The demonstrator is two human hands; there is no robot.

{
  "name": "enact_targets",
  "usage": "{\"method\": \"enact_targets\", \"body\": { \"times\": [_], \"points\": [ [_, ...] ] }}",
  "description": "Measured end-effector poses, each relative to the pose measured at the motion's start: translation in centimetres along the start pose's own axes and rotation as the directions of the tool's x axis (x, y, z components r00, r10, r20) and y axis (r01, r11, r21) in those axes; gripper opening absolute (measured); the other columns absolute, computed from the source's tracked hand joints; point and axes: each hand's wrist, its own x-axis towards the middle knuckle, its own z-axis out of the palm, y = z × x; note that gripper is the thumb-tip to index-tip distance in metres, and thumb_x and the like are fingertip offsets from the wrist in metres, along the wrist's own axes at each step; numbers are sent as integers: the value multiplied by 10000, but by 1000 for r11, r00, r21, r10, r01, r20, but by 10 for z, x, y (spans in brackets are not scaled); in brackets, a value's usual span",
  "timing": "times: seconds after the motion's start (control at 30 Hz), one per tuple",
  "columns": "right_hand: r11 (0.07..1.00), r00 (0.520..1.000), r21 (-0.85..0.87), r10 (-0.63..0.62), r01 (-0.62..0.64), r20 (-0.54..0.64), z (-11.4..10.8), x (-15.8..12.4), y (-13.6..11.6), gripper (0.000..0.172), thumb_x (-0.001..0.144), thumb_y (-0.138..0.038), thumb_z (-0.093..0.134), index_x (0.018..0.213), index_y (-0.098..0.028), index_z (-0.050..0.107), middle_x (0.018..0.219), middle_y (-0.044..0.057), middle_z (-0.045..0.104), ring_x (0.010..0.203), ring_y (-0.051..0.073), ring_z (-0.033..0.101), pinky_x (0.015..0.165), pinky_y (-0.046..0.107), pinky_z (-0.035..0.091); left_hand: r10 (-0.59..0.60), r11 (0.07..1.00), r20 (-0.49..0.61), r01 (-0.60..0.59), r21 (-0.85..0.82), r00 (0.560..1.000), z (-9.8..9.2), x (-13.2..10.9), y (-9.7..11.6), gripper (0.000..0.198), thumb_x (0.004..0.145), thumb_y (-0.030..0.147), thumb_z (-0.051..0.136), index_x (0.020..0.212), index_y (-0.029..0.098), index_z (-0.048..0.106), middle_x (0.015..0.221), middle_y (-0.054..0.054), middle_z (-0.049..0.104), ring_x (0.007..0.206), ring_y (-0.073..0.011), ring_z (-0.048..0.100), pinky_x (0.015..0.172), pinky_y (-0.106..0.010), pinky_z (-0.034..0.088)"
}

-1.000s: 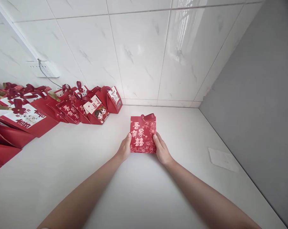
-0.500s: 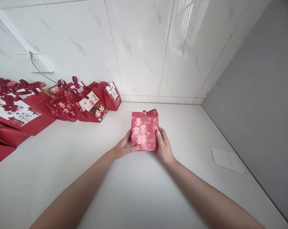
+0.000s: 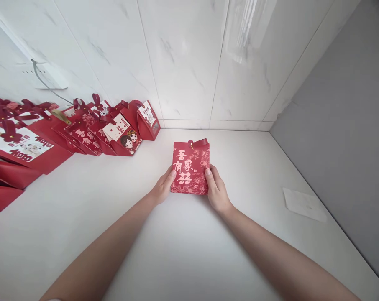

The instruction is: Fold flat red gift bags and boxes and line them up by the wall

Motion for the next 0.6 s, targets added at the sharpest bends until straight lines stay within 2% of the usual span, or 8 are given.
{"method": "enact_targets", "body": {
  "times": [0.07, 0.13, 0.2, 0.23, 0.33, 0.43, 0.6],
  "points": [
    [998, 998, 14, -56, 56, -25, 3, -2, -2, 538, 993, -505, 438, 1472, -284, 332, 1510, 61, 435, 1306, 235, 506, 1068, 396, 445, 31, 999, -64, -28, 43, 997, 1, 1, 0, 535, 980, 559, 367, 1397, 231, 435, 1385, -84, 572, 1258, -255, 554, 1051, -368, 451],
    [996, 996, 38, -79, 81, -44, 5, -4, -2, 651, 962, -476, 527, 1510, -297, 224, 1565, 77, 346, 1318, 237, 500, 1048, 396, 469, 92, 992, -184, -74, 100, 979, 0, 3, -1, 527, 964, 546, 431, 1394, 248, 368, 1372, -86, 568, 1185, -233, 592, 979, -355, 485],
    [997, 998, 35, -60, 61, -36, 6, -4, 0, 685, 916, -460, 611, 1478, -278, 263, 1542, 104, 377, 1285, 252, 531, 1007, 402, 501, 152, 981, -299, -107, 162, 942, -3, 5, -3, 470, 941, 538, 488, 1301, 246, 410, 1316, -75, 593, 1091, -212, 623, 907, -331, 500],
    [999, 999, 18, -45, 45, -25, 6, -3, 2, 660, 896, -459, 640, 1437, -262, 317, 1503, 116, 428, 1257, 259, 552, 986, 407, 513, 165, 976, -319, -107, 190, 933, -5, 7, -4, 417, 937, 539, 491, 1217, 231, 470, 1261, -68, 620, 1052, -208, 629, 889, -325, 497],
    [995, 1000, -103, -5, 5, 8, 3, 0, 6, 507, 861, -492, 668, 1250, -221, 488, 1309, 120, 599, 1140, 279, 609, 933, 433, 526, 109, 981, -245, -65, 183, 963, -11, 10, -4, 407, 952, 547, 437, 1012, 180, 603, 1111, -66, 681, 1026, -228, 622, 918, -336, 470],
    [982, 998, -191, 20, -10, 53, 0, 1, 7, 428, 884, -534, 615, 1169, -219, 563, 1203, 100, 659, 1098, 288, 613, 937, 445, 506, 49, 996, -179, -33, 88, 983, -14, 11, -4, 448, 946, 549, 446, 1028, 155, 641, 1130, -74, 696, 1066, -253, 612, 954, -348, 451],
    [987, 997, -161, 38, -26, 70, -1, 1, 5, 385, 958, -549, 482, 1184, -251, 573, 1241, 63, 655, 1098, 268, 614, 952, 422, 481, 44, 999, -155, -42, 17, 987, -14, 10, -1, 468, 914, 559, 506, 1086, 151, 659, 1233, -89, 672, 1145, -265, 593, 1016, -351, 429]
  ]
}}
